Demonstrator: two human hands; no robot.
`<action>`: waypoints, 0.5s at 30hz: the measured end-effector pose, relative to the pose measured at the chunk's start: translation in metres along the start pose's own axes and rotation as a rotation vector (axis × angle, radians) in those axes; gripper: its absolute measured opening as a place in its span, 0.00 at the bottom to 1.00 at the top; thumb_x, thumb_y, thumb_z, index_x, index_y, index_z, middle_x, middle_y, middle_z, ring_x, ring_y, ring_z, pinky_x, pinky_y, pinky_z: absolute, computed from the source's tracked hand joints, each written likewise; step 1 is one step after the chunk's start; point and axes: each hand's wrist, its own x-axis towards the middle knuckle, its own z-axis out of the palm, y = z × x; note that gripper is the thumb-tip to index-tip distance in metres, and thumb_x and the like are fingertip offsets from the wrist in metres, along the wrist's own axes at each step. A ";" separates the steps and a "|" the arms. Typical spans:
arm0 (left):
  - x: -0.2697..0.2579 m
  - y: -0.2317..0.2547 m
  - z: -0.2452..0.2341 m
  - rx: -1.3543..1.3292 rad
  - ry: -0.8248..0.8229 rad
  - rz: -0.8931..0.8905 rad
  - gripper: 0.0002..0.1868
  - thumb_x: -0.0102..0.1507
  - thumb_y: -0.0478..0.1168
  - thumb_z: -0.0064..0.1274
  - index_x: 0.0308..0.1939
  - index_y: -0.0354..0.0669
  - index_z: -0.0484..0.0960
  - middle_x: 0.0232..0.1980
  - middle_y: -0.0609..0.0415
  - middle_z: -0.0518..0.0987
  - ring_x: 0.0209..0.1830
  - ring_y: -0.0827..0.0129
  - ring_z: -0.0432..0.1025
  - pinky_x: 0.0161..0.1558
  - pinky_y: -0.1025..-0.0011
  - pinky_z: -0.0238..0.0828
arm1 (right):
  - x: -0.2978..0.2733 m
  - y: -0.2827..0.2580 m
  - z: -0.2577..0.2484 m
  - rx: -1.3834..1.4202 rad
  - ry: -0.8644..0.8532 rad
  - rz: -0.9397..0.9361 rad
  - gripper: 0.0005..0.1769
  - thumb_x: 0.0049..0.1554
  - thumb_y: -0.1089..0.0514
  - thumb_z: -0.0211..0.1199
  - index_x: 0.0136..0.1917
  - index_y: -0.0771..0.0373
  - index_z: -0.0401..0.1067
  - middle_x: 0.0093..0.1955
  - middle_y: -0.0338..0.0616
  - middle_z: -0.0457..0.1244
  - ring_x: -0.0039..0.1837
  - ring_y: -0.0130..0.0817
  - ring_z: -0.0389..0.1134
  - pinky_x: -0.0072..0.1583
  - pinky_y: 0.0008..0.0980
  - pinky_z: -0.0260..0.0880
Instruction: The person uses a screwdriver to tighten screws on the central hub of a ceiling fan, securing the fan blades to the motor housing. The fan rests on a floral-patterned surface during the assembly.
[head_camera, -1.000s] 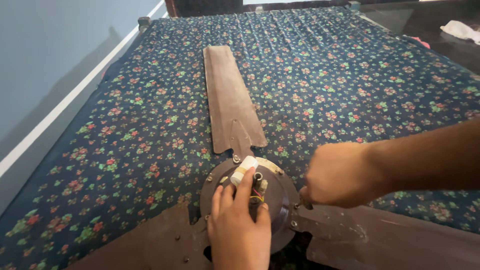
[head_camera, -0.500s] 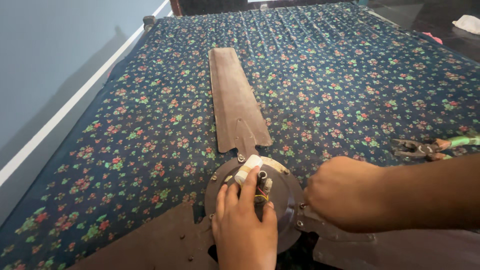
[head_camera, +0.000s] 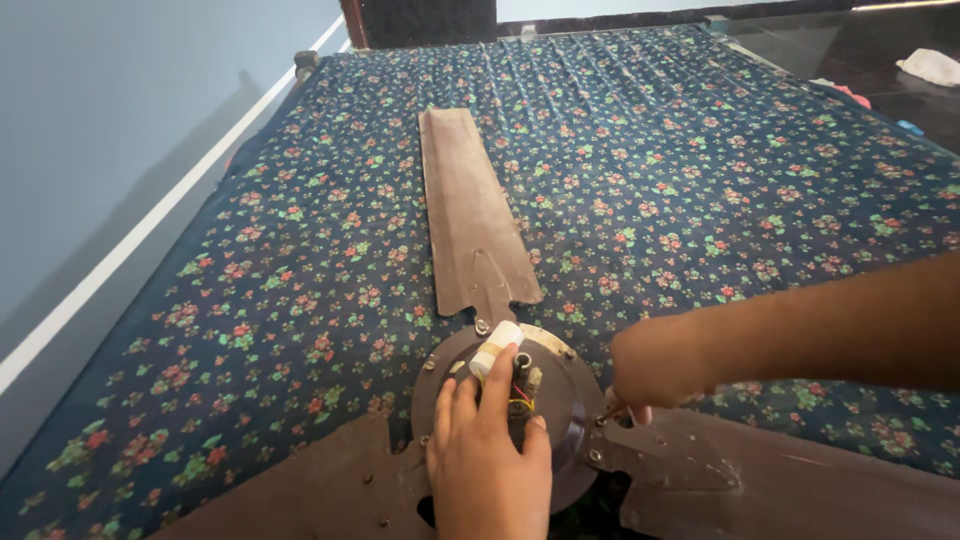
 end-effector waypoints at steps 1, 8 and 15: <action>-0.002 0.000 0.001 -0.017 0.001 -0.003 0.45 0.56 0.46 0.60 0.75 0.82 0.61 0.74 0.57 0.66 0.76 0.56 0.50 0.68 0.47 0.51 | -0.002 -0.002 0.000 0.105 0.043 0.193 0.15 0.60 0.50 0.55 0.54 0.48 0.81 0.49 0.45 0.72 0.50 0.50 0.74 0.51 0.49 0.74; -0.005 -0.007 0.012 -0.087 0.153 0.062 0.45 0.55 0.49 0.62 0.75 0.72 0.62 0.71 0.49 0.67 0.76 0.49 0.54 0.64 0.45 0.53 | -0.033 -0.041 -0.031 0.137 0.147 0.519 0.20 0.57 0.40 0.60 0.46 0.57 0.80 0.46 0.48 0.70 0.53 0.50 0.72 0.55 0.50 0.74; 0.000 -0.007 0.017 -0.075 0.207 0.072 0.43 0.56 0.52 0.62 0.75 0.69 0.65 0.71 0.55 0.71 0.72 0.49 0.57 0.64 0.45 0.54 | -0.044 -0.049 -0.023 -0.088 0.110 0.253 0.10 0.55 0.56 0.59 0.42 0.61 0.79 0.43 0.52 0.69 0.48 0.52 0.72 0.51 0.48 0.74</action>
